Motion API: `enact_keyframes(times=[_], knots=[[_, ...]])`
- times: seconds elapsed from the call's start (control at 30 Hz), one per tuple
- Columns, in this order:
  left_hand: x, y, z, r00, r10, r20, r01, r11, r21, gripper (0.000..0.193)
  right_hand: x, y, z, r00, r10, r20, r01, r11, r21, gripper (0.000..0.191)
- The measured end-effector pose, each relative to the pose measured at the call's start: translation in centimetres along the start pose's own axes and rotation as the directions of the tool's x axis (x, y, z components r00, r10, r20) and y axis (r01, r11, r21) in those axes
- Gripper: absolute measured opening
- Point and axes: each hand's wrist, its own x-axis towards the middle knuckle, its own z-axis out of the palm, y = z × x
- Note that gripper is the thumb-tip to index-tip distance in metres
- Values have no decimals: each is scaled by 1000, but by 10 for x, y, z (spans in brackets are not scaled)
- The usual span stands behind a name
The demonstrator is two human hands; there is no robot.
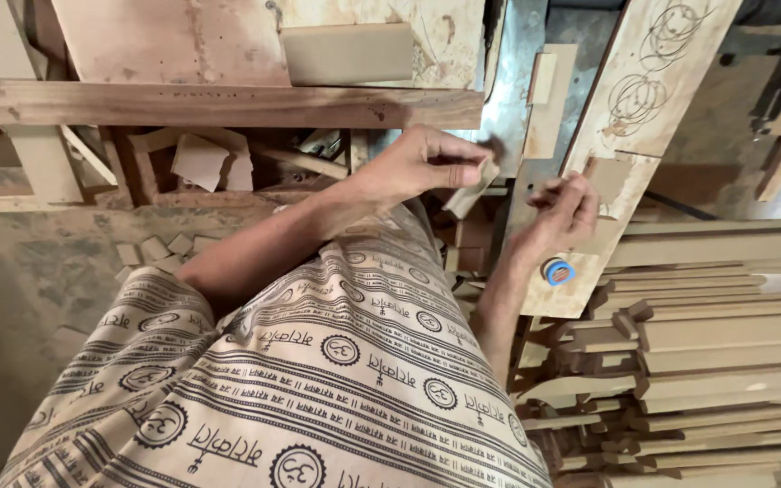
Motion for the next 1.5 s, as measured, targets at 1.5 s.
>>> enact_keyframes(times=[1.5], knots=[[58,-37,-34,984,145,-106,-176,896,-409,39,-16,-91,44,778,-137,613,548,625,-556,22]])
